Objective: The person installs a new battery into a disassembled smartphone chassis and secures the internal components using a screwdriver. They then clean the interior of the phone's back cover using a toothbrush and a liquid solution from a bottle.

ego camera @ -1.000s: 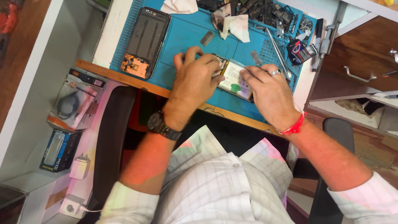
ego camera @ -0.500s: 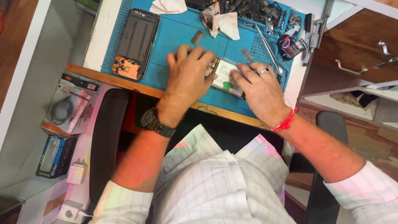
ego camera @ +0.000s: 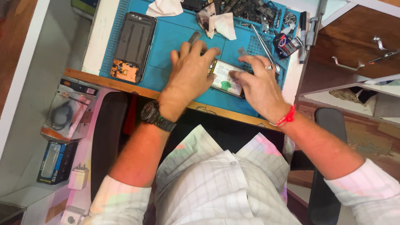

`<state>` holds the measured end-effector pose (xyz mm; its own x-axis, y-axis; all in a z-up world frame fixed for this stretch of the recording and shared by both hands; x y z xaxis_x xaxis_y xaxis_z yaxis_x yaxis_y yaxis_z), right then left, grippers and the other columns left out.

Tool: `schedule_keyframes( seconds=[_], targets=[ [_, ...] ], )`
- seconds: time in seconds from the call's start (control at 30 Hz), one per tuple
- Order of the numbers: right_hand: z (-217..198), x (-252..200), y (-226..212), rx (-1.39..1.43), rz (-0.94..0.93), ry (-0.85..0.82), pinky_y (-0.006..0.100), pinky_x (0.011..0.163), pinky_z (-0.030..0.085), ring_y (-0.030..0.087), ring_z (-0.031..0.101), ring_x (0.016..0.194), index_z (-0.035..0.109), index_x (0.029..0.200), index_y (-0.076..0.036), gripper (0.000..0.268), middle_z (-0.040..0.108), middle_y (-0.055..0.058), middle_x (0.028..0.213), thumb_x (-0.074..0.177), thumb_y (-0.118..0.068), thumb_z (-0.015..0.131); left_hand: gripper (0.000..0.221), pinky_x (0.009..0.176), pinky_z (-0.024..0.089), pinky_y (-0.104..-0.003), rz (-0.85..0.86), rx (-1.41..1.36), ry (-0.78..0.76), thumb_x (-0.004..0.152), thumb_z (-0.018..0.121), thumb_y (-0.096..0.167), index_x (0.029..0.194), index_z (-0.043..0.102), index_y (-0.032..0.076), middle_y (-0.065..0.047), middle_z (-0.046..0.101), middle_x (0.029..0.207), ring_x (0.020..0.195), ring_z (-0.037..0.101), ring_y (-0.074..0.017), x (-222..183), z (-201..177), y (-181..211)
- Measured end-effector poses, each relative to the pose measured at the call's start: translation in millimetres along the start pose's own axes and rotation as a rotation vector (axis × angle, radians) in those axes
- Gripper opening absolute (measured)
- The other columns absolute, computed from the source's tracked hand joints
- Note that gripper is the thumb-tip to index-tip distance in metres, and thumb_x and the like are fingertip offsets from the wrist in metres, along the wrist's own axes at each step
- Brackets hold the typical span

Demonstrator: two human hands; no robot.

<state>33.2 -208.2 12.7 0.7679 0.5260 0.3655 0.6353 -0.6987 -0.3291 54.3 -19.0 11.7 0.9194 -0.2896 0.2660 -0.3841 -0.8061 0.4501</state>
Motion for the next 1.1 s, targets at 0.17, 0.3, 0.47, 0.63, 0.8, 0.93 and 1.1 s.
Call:
schedule_keyframes(
  seconds=[0.17,0.3,0.47,0.63,0.8,0.93,1.1],
  targets=[
    [0.4,-1.4,7.4,0.06,0.096,0.0,0.047,0.1,0.044,0.038,0.052,0.119,0.07,0.125,0.004,0.041,0.06,0.016,0.127,0.087,-0.008,0.079,0.042,0.094,0.036,-0.051,0.199,0.112,-0.034,0.076,0.08,0.015,0.118,0.077,0.019,-0.003,0.058,0.135,0.119,0.047,-0.0331,4.9,8.2,5.4],
    [-2.3,1.2,4.0,0.018,0.003,-0.006,0.044,0.099,0.046,0.033,0.055,0.114,0.078,0.113,-0.005,0.026,0.065,0.007,0.116,0.087,-0.008,0.08,0.031,0.098,0.036,-0.049,0.281,0.19,-0.016,0.086,0.072,0.011,0.115,0.081,0.019,-0.001,0.058,0.138,0.121,0.047,-0.0307,0.8,9.4,7.3],
    [-4.2,0.5,-2.6,0.016,-0.007,-0.028,0.044,0.102,0.046,0.033,0.054,0.118,0.076,0.118,-0.003,0.029,0.063,0.01,0.12,0.09,-0.013,0.079,0.029,0.103,0.036,-0.051,0.313,0.182,-0.026,0.096,0.07,0.015,0.123,0.08,0.018,-0.005,0.056,0.145,0.128,0.046,-0.0308,-4.0,7.8,2.8],
    [-7.8,-1.2,-7.0,0.04,0.013,-0.071,0.048,0.1,0.041,0.036,0.051,0.118,0.072,0.121,0.002,0.054,0.061,0.014,0.122,0.079,-0.03,0.086,0.051,0.108,0.026,-0.065,0.263,0.115,-0.062,0.08,0.081,0.044,0.119,0.078,0.013,-0.014,0.043,0.153,0.141,0.03,-0.0426,-5.6,-1.0,6.8],
    [-4.0,-0.9,0.4,0.094,0.085,-0.082,0.046,0.105,0.041,0.033,0.051,0.122,0.074,0.121,-0.002,0.049,0.062,0.01,0.125,0.08,-0.027,0.087,0.063,0.113,0.021,-0.069,0.165,0.124,-0.102,0.069,0.088,0.044,0.126,0.076,0.019,-0.011,0.036,0.16,0.149,0.021,-0.0417,-7.4,-0.3,11.4],
    [-1.0,-3.8,3.4,0.112,0.126,-0.07,0.045,0.105,0.04,0.033,0.051,0.122,0.075,0.122,-0.004,0.048,0.063,0.009,0.126,0.081,-0.024,0.087,0.06,0.114,0.012,-0.073,-0.028,0.004,-0.144,0.071,0.089,0.038,0.128,0.074,0.03,-0.009,0.029,0.163,0.15,0.013,-0.0435,-11.5,5.2,5.7],
    [-2.0,-8.6,-2.0,0.077,0.116,-0.048,0.045,0.106,0.041,0.034,0.05,0.123,0.075,0.123,-0.003,0.046,0.062,0.01,0.128,0.083,-0.023,0.087,0.053,0.114,0.004,-0.076,-0.14,-0.049,-0.146,0.075,0.087,0.034,0.127,0.074,0.035,-0.01,0.022,0.165,0.151,0.006,-0.0466,-14.5,6.6,4.0]
  ],
)
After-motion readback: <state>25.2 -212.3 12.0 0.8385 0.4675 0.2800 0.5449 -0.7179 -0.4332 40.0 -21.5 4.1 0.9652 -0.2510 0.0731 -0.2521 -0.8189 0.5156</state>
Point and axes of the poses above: each hand's wrist, its own x-axis towards the middle knuckle, its own z-axis out of the palm, y = z × x, the point moved 5 cm from there along x, towards the middle knuckle
